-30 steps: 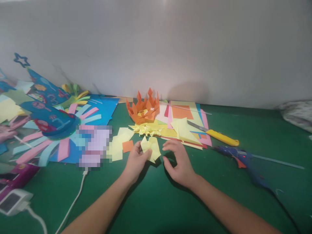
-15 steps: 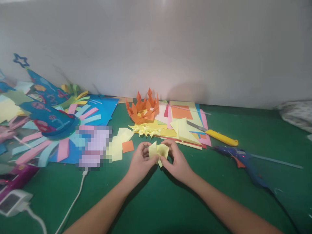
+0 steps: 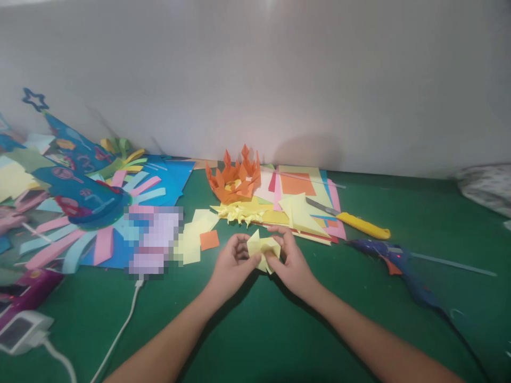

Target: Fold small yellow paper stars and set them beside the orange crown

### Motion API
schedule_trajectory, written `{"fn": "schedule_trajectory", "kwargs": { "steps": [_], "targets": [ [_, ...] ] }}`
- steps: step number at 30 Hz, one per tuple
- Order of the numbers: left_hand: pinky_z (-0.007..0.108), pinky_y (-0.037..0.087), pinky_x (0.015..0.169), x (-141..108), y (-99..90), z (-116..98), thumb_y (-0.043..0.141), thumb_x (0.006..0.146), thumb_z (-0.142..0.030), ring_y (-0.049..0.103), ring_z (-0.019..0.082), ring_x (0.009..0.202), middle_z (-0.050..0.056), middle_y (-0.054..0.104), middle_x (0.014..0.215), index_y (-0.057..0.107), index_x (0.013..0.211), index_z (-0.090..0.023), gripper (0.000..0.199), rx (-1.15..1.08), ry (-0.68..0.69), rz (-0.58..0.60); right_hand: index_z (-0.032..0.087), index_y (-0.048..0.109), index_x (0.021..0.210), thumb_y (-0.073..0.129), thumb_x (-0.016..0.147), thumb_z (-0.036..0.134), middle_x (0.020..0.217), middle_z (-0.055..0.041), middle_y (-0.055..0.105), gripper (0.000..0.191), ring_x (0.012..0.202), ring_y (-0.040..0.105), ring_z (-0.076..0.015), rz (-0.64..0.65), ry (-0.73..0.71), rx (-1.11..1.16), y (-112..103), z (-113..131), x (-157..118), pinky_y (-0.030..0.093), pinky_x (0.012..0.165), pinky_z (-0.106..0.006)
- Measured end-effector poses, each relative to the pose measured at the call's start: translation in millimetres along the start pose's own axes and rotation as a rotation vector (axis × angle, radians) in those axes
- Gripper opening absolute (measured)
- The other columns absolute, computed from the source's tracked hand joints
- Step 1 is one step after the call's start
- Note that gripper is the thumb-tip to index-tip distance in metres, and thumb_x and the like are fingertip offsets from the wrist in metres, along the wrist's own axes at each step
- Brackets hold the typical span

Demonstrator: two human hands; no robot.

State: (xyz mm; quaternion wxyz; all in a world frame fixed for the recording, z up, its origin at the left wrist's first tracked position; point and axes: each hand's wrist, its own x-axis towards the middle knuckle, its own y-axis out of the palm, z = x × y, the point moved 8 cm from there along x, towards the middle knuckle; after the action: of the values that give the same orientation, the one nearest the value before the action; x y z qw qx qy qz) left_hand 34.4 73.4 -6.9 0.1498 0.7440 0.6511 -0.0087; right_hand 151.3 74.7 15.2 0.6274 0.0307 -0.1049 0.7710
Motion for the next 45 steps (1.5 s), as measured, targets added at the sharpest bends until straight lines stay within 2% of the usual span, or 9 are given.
{"fn": "schedule_trajectory", "kwargs": {
  "steps": [7,15,21,27,31,35,39,42,45],
  "targets": [
    [0.021,0.045,0.058,1.0,-3.9,0.9,0.072,0.063,-0.025,0.055,0.01,0.064,-0.002,0.06,0.075,0.045,0.091,-0.018,0.039,0.027,-0.019,-0.028,0.021,0.033,0.115,0.048,0.085,0.02,0.079,0.0002,0.053,0.034,0.064,0.055,-0.0131,0.02,0.037,-0.014,1.3,-4.6,-0.3,0.047,0.056,-0.025],
    [0.021,0.045,0.059,-2.9,-1.4,-2.7,0.069,0.067,-0.027,0.059,0.012,0.069,0.0,0.061,0.081,0.049,0.09,-0.018,0.032,0.154,0.034,-0.026,0.021,0.033,0.118,0.049,0.077,0.01,0.079,0.0007,0.057,0.045,0.067,0.057,-0.0132,0.046,0.012,-0.096,5.4,1.5,-2.7,0.048,0.061,-0.025],
    [0.016,0.039,0.049,-4.1,-2.4,-8.6,0.068,0.064,-0.021,0.05,0.007,0.055,-0.007,0.053,0.068,0.045,0.087,-0.021,0.032,0.053,0.046,-0.055,0.022,0.032,0.114,0.047,0.071,0.008,0.078,0.0026,0.053,0.047,0.067,0.054,-0.0125,0.025,0.013,-0.126,6.4,-1.2,-3.6,0.046,0.062,-0.025],
    [0.015,0.036,0.048,-6.2,0.8,-13.0,0.064,0.066,-0.016,0.044,0.005,0.051,-0.008,0.046,0.063,0.042,0.084,-0.02,0.029,0.045,0.067,-0.04,0.022,0.032,0.106,0.047,0.067,0.006,0.076,0.0033,0.049,0.044,0.064,0.051,-0.0119,-0.03,0.002,-0.163,0.7,-2.9,-2.7,0.042,0.058,-0.023],
    [0.016,0.036,0.048,-6.0,-1.5,-12.8,0.065,0.065,-0.017,0.046,0.006,0.051,-0.008,0.047,0.063,0.042,0.083,-0.02,0.029,0.06,0.065,-0.052,0.022,0.033,0.111,0.048,0.068,0.006,0.08,0.0017,0.051,0.048,0.069,0.052,-0.0132,0.007,-0.018,-0.183,2.5,-1.7,-3.7,0.044,0.064,-0.026],
    [0.018,0.044,0.057,-3.1,-11.6,-10.8,0.067,0.067,-0.021,0.055,0.008,0.063,-0.005,0.055,0.075,0.043,0.089,-0.02,0.032,0.061,0.08,-0.118,0.022,0.03,0.121,0.05,0.077,0.016,0.096,-0.0038,0.056,0.049,0.081,0.056,-0.0157,0.092,-0.01,-0.032,6.0,0.5,-4.0,0.046,0.075,-0.031],
    [0.022,0.049,0.068,-1.4,-13.5,-8.3,0.065,0.073,-0.024,0.06,0.011,0.075,0.0,0.061,0.086,0.04,0.097,-0.019,0.036,0.019,0.082,-0.11,0.022,0.043,0.115,0.039,0.091,0.033,0.094,-0.0044,0.06,0.027,0.08,0.058,-0.016,0.087,0.12,0.137,1.5,-4.3,-0.3,0.047,0.075,-0.031],
    [0.024,0.049,0.069,-1.0,-11.1,-7.7,0.065,0.074,-0.026,0.061,0.011,0.076,0.001,0.063,0.086,0.037,0.097,-0.019,0.038,-0.016,0.076,-0.087,0.02,0.057,0.1,0.042,0.09,0.037,0.089,-0.0034,0.063,0.024,0.081,0.058,-0.0168,0.089,0.164,0.078,-0.4,-5.3,2.8,0.046,0.076,-0.029],
    [0.023,0.049,0.065,-0.4,-9.6,-6.9,0.068,0.072,-0.025,0.061,0.011,0.073,0.0,0.065,0.083,0.035,0.096,-0.02,0.041,-0.034,0.064,-0.073,0.02,0.061,0.093,0.05,0.087,0.037,0.089,-0.0026,0.064,0.021,0.085,0.058,-0.0178,0.108,0.141,0.028,1.1,-2.1,4.3,0.046,0.078,-0.028]
  ]
}}
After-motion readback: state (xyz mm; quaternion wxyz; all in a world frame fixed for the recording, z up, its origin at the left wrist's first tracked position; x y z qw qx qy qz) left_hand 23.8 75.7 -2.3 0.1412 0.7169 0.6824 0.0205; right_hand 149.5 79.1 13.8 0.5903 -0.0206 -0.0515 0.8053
